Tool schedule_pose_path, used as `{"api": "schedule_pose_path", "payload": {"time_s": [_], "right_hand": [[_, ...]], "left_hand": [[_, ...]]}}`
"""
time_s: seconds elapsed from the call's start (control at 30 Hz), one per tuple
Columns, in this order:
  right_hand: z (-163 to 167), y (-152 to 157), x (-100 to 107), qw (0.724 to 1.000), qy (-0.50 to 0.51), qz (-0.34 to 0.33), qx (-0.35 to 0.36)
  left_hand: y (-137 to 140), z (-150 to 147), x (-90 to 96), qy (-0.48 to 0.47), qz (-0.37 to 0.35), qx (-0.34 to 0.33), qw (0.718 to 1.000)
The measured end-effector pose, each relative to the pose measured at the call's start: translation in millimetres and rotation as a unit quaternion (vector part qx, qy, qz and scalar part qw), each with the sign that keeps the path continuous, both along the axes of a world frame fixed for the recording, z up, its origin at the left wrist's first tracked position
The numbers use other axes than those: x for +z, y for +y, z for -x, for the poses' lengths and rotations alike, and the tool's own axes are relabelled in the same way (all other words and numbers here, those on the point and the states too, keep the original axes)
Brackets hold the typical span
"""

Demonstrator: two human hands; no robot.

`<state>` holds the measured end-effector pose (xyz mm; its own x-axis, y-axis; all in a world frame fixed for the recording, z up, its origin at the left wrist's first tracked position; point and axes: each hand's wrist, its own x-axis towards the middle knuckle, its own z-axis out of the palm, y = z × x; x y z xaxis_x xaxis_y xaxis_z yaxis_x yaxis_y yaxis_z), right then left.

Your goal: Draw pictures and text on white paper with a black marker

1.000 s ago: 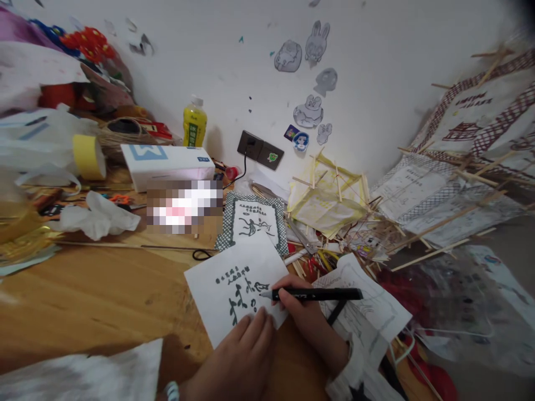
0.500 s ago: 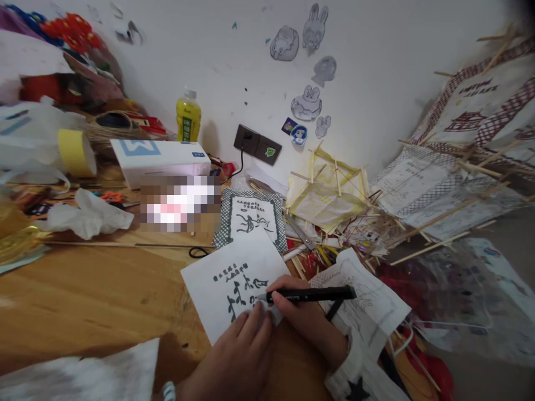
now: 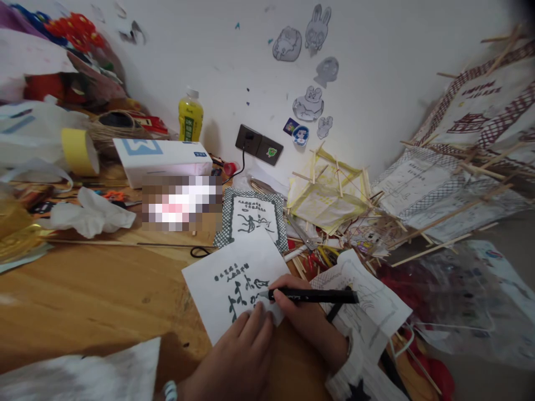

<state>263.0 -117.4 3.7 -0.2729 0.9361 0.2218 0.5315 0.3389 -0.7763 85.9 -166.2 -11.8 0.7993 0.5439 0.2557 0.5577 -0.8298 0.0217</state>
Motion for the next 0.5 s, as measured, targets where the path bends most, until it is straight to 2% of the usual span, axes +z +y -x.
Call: {"api": "schedule_pose_path", "payload": {"time_s": [0.2, 0.5], "right_hand": [[-0.7, 0.8, -3.6, 1.000, 0.005, 0.004, -0.023], [1.7, 0.3, -6.4, 0.997, 0.001, -0.012, -0.080]], "left_hand": [[1.3, 0.7, 5.8, 0.014, 0.038, -0.006, 0.999], [1.4, -0.3, 7.1, 0.014, 0.039, -0.005, 0.999]]}}
